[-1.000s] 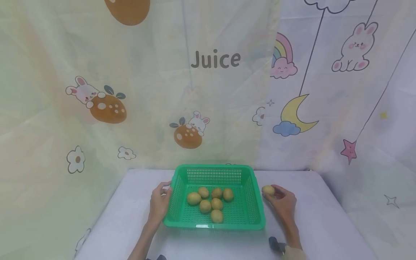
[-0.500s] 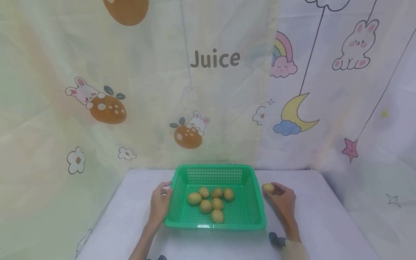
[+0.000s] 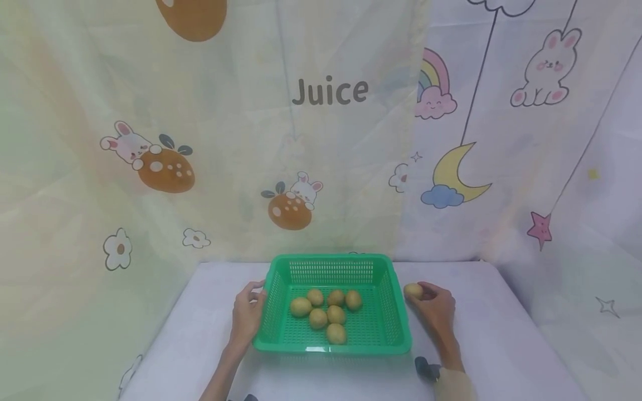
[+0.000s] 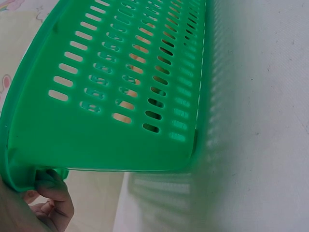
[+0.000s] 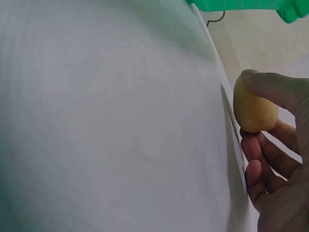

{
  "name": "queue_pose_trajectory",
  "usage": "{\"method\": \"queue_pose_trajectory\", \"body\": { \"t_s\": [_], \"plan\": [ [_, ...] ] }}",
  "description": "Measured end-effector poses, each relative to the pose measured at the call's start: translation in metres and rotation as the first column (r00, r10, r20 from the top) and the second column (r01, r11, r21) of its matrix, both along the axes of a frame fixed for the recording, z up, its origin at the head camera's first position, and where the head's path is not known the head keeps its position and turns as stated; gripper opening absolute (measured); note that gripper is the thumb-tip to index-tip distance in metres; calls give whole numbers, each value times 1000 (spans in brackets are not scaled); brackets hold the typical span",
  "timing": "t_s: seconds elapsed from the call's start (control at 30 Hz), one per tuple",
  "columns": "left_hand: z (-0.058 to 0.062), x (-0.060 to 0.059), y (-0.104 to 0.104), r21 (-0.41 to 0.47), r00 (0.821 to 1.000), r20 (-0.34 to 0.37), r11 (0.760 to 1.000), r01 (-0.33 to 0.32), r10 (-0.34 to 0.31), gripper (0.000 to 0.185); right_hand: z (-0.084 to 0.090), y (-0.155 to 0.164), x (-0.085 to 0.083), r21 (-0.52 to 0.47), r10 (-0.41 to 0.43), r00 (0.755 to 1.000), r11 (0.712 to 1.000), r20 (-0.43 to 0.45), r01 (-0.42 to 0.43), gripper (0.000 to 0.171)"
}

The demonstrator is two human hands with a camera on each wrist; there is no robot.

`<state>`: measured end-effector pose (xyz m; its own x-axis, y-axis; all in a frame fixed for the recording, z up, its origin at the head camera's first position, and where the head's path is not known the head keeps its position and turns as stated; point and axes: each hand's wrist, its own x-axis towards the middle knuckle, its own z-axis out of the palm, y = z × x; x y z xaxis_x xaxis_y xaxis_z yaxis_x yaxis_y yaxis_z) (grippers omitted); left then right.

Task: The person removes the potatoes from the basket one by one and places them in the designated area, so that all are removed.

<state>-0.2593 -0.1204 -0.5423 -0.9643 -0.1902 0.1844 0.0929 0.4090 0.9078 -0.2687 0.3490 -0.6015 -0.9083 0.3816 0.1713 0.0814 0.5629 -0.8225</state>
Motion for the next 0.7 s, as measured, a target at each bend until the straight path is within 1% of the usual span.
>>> {"method": "queue_pose_trajectory", "body": {
  "t_s": [0.23,0.4,0.57,0.7],
  "plan": [
    [0,0,0,-2,1000,3,1000,-8,8,32,-1,2,-1,25,5,1000,1000,-1,-5,60],
    [1,1,0,4,1000,4,1000,5,-5,33,0,1,0,16,-13,999,1000,29,12,60],
    [-1,1,-1,2,1000,8,1000,5,-5,33,1,0,2,1,-11,998,1000,60,11,67],
    [-2,-1,-1,1,1000,2,1000,14,-14,33,1,1,3,-4,-23,999,1000,48,23,63]
  ]
}}
